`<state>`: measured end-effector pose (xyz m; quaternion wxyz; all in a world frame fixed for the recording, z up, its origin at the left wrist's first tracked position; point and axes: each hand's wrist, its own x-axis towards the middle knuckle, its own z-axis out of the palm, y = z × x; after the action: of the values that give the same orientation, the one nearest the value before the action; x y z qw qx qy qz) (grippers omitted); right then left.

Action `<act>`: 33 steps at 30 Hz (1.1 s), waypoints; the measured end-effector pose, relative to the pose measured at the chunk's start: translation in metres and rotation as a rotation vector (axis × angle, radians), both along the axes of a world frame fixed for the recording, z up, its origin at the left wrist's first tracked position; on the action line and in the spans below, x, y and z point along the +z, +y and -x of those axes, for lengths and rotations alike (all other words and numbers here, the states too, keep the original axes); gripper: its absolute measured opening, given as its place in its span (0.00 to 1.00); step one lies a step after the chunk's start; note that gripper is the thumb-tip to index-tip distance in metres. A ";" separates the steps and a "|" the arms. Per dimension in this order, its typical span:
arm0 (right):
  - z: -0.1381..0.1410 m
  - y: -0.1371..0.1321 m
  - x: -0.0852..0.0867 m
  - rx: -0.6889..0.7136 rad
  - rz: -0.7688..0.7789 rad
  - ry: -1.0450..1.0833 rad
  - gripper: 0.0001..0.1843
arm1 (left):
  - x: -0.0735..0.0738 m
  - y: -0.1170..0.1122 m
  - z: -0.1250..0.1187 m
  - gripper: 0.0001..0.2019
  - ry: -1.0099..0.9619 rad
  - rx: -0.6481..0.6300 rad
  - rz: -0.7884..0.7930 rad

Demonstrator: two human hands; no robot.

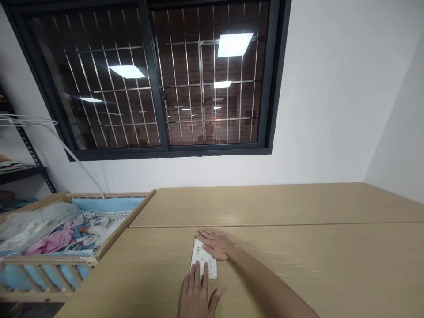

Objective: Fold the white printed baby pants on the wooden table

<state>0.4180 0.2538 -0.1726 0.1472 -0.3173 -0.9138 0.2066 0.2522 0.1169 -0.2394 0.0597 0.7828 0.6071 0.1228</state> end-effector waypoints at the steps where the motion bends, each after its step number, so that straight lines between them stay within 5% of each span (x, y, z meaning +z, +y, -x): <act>1: 0.001 0.002 -0.003 -0.013 0.006 0.007 0.29 | 0.000 0.000 -0.001 0.41 0.002 -0.001 -0.008; 4: -0.001 0.001 -0.006 -0.042 0.028 0.019 0.31 | 0.014 -0.004 0.001 0.38 -0.001 -0.018 -0.008; 7: -0.015 0.001 -0.004 -0.196 0.063 0.118 0.34 | 0.046 -0.008 0.014 0.32 -0.009 -0.012 0.012; 13: -0.053 0.010 -0.016 -0.610 0.089 0.488 0.37 | 0.102 0.003 0.055 0.23 0.018 0.242 0.035; 19: -0.024 -0.001 -0.032 -0.548 0.044 0.492 0.26 | 0.103 0.029 0.040 0.23 0.022 0.205 0.163; 26: 0.023 -0.022 -0.018 -0.598 0.093 0.372 0.20 | 0.112 0.048 0.014 0.19 0.021 0.188 0.206; 29: 0.039 -0.043 -0.004 -0.634 0.055 0.398 0.15 | 0.124 0.031 0.029 0.17 0.003 0.161 0.181; 33: 0.075 -0.098 0.013 -0.539 0.212 0.525 0.10 | 0.125 -0.029 0.093 0.14 -0.052 0.150 0.121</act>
<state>0.3428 0.1560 -0.1594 0.3915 -0.4956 -0.7024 0.3282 0.1593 0.0882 -0.1140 0.1130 0.7265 0.6688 0.1101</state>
